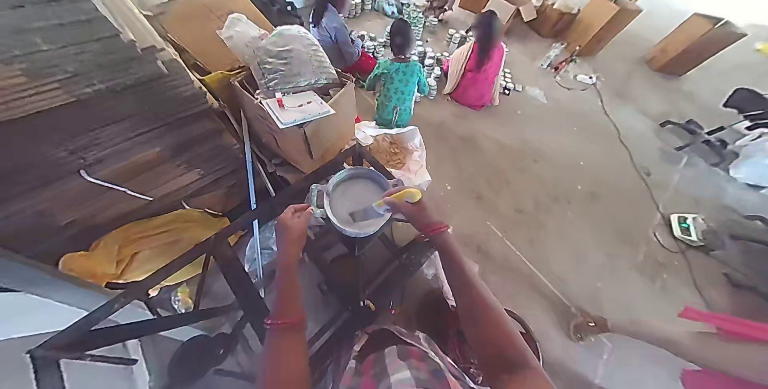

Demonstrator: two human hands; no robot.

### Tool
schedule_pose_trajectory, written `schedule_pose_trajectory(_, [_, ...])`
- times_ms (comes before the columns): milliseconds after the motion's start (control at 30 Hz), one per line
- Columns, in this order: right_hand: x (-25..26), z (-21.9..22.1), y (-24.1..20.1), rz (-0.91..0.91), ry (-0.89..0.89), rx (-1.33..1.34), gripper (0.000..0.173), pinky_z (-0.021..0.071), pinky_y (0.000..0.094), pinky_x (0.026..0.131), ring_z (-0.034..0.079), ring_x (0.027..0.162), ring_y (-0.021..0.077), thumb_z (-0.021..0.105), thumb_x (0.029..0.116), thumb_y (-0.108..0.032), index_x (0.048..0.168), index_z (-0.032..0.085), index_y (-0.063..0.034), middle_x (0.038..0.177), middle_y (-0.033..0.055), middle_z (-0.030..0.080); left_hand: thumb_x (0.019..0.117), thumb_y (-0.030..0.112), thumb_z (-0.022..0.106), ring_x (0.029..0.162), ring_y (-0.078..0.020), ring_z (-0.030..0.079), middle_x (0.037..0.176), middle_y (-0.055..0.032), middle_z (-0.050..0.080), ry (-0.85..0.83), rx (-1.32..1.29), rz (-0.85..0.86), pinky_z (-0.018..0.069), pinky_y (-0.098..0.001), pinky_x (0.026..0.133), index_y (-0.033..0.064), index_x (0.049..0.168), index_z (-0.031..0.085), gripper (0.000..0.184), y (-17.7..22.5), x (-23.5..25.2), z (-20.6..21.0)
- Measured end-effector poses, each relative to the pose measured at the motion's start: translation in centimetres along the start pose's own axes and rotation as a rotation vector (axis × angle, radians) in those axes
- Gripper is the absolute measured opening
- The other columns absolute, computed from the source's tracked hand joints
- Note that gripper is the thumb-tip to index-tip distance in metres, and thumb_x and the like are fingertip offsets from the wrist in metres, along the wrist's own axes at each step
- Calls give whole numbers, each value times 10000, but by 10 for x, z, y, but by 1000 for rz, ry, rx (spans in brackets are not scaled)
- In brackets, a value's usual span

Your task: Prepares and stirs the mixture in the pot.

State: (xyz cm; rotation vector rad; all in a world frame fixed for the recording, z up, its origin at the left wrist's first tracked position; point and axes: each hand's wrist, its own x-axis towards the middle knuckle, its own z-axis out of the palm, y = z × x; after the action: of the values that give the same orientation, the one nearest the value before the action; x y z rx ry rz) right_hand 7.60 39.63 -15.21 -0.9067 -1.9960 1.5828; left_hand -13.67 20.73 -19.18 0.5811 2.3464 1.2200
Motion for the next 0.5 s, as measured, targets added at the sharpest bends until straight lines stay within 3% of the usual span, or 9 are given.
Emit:
schedule_pose_trajectory(100, [1, -15, -1, 84, 143, 57, 160, 615, 318, 674, 693, 681, 140, 697, 967, -100, 1066, 710, 25, 855, 96, 728, 1017, 197, 644, 1084, -327, 670, 1167, -204, 705, 4, -2, 28, 495, -530, 980, 2, 1237, 684, 297, -7, 1, 2])
schedule_pose_trajectory(200, [15, -8, 5, 96, 289, 120, 197, 631, 355, 712, 722, 736, 174, 701, 973, -150, 1102, 718, -2, 915, 116, 743, 1020, 198, 648, 1080, -292, 683, 1176, -191, 707, 15, -7, 19, 508, -490, 989, 6, 1236, 680, 291, -8, 3, 4])
schedule_pose_trajectory(367, [3, -5, -2, 106, 39, 163, 144, 624, 296, 682, 713, 709, 137, 675, 962, -46, 1078, 701, 35, 911, 105, 737, 1015, 195, 660, 1032, -262, 695, 1160, -172, 715, 11, -15, 3, 523, -468, 962, 10, 1218, 686, 276, -8, 4, 3])
schedule_pose_trajectory(500, [8, -24, 10, 131, 219, 169, 167, 626, 324, 690, 715, 721, 162, 689, 972, -90, 1094, 696, 23, 906, 115, 735, 1014, 197, 661, 1010, -251, 698, 1152, -164, 717, 12, -40, -1, 531, -465, 947, 20, 1224, 687, 276, -12, 6, 6])
